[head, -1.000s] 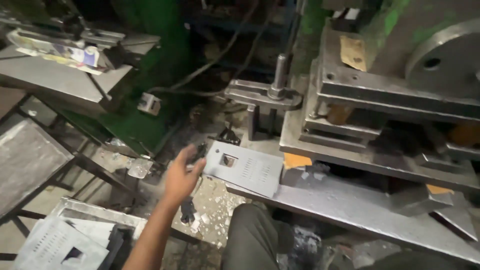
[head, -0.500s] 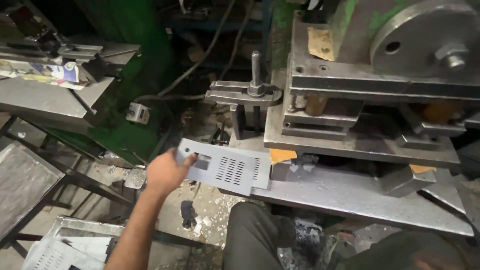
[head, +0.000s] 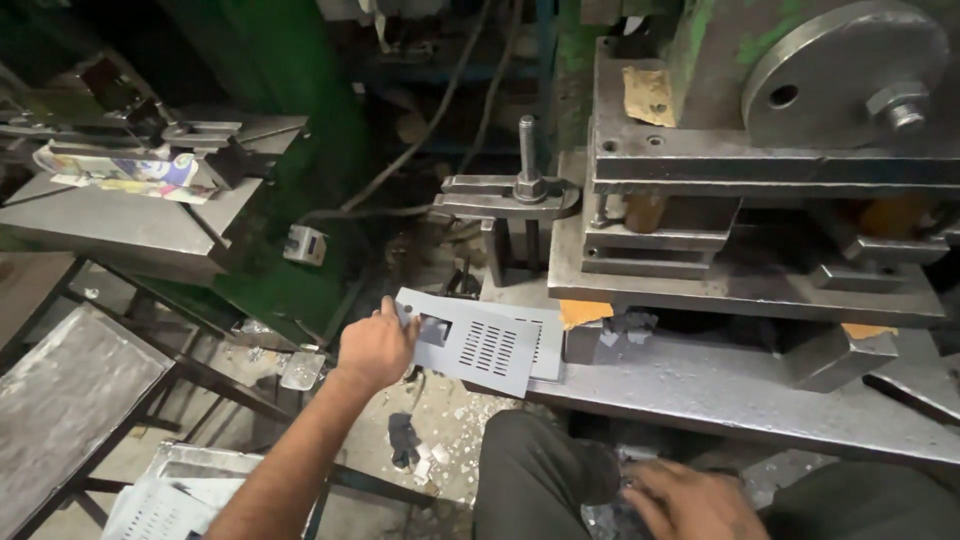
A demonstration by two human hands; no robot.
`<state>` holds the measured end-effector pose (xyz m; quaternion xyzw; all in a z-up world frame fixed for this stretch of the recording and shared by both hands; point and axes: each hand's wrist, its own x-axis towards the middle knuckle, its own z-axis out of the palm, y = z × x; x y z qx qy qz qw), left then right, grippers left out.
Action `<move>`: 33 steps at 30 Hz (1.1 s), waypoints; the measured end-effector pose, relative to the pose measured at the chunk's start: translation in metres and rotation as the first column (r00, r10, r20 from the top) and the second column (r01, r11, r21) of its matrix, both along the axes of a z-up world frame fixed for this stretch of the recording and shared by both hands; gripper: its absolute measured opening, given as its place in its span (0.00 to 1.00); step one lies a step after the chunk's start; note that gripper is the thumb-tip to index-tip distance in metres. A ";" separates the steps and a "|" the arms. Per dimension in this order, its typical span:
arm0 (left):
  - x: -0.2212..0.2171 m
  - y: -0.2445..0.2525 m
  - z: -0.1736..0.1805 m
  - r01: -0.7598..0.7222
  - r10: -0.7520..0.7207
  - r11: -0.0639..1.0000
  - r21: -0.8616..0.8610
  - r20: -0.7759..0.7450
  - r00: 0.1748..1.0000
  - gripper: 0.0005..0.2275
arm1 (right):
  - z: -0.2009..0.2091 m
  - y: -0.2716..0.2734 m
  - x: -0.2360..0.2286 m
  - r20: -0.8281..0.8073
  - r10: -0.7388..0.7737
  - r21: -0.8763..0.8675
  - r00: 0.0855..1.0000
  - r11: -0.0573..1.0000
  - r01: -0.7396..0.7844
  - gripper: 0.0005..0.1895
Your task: Placing metal sheets into a stamping machine and removing the processed parts.
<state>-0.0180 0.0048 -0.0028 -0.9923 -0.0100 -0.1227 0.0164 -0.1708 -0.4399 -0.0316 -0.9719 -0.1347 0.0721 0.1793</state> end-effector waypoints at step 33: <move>0.025 -0.004 0.079 0.010 -0.014 1.000 -0.016 -0.249 0.968 0.20 | -0.119 -0.057 0.024 -0.499 -0.061 -0.306 0.865 0.946 -0.110 0.24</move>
